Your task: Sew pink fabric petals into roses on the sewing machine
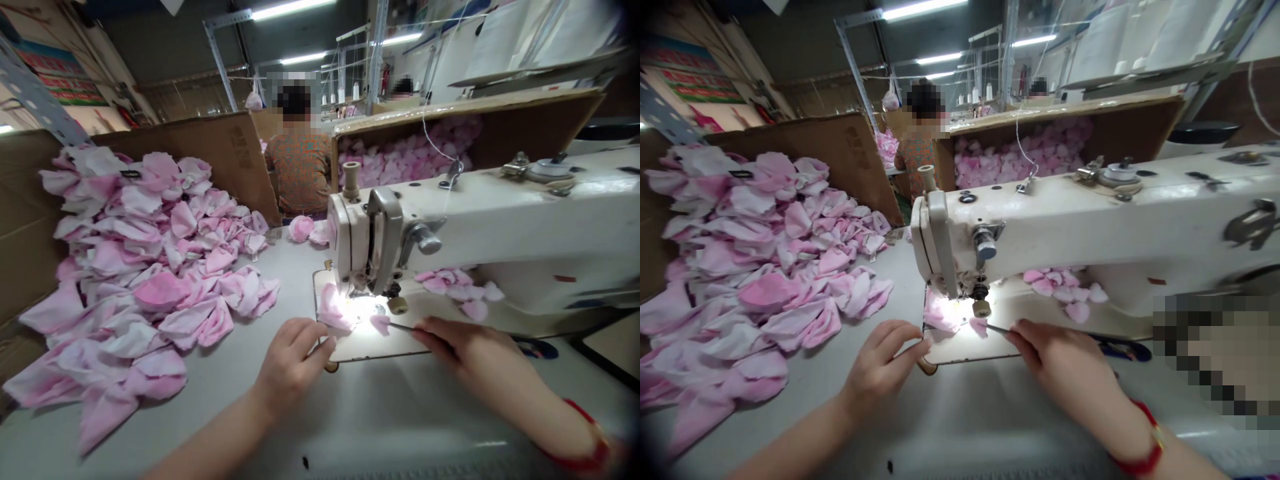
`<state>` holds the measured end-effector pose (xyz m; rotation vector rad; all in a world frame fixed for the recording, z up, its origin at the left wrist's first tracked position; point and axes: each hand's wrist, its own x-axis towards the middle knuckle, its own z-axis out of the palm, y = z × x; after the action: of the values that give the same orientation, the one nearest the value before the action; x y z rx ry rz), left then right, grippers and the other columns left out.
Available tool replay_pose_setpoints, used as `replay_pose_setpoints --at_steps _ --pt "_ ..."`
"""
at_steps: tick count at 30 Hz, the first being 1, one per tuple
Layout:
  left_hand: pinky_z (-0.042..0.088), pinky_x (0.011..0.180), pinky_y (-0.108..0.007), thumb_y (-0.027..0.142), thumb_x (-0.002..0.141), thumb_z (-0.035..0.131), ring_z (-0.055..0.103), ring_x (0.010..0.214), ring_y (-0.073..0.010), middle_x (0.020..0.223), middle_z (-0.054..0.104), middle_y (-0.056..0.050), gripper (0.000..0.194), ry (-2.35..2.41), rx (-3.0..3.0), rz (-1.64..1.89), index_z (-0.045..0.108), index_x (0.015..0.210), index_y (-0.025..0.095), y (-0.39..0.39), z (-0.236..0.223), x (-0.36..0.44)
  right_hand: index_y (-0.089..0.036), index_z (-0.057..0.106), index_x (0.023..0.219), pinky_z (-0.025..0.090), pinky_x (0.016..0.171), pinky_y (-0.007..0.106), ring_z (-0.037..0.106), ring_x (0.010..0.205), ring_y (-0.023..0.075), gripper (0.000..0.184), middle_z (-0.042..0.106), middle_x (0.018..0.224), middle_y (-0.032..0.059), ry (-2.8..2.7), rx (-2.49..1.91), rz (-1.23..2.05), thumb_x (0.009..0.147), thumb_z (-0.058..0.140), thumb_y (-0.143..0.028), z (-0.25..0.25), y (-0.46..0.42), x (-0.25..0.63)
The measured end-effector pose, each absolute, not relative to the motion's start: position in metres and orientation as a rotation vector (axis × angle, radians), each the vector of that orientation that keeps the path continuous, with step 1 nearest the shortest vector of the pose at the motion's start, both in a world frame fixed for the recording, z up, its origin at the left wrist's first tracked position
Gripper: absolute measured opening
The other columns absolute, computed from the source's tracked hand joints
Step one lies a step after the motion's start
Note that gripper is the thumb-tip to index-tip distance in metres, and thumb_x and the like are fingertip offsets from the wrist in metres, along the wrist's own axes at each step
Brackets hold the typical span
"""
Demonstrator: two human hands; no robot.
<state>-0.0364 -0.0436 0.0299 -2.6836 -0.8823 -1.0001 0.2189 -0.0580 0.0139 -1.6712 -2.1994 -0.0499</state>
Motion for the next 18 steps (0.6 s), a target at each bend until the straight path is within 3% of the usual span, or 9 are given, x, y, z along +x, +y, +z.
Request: replay_pose_setpoints --at_steps 3,5,11,18 --pt "0.042 0.088 -0.036 0.007 0.081 0.048 0.052 0.095 -0.0186 0.091 0.062 -0.005 0.012 -0.420 -2.644 -0.693 0.056 0.088 0.011 -0.014 0.032 -0.036 -0.022 0.057 0.067 0.027 0.047 0.023 0.051 0.054 0.0149 0.026 0.056 0.058 -0.0003 -2.323 -1.801 0.267 0.082 0.039 -0.035 0.027 -0.022 0.218" --pt "0.037 0.094 -0.036 0.009 0.082 0.045 0.049 0.102 -0.0188 0.095 0.061 -0.006 0.014 -0.351 -2.665 -0.567 0.056 0.091 0.010 0.001 0.032 -0.032 -0.020 0.052 0.059 0.024 0.048 0.023 0.047 0.054 0.0128 0.023 0.052 0.056 -0.0006 -2.346 -1.774 0.543 0.078 0.042 -0.029 0.038 -0.002 0.215" --pt "0.044 0.074 -0.033 0.008 0.074 0.042 0.049 0.065 -0.0142 0.070 0.057 -0.003 0.015 -0.557 -2.793 -0.506 0.055 0.076 0.014 0.024 0.023 -0.022 -0.020 0.051 0.059 0.023 0.044 0.023 0.037 0.044 0.0096 0.020 0.043 0.047 -0.0040 -2.298 -1.720 0.998 0.071 0.045 -0.034 0.043 0.028 0.216" --pt "0.042 0.059 -0.028 0.010 0.076 0.042 0.044 0.058 -0.0145 0.061 0.051 -0.003 0.015 -0.694 -2.688 -0.674 0.050 0.064 0.014 0.018 0.006 -0.015 -0.019 0.052 0.063 0.023 0.043 0.022 0.032 0.044 0.0085 0.018 0.042 0.048 -0.0044 -2.223 -1.723 1.148 0.071 0.043 -0.031 0.029 0.028 0.217"
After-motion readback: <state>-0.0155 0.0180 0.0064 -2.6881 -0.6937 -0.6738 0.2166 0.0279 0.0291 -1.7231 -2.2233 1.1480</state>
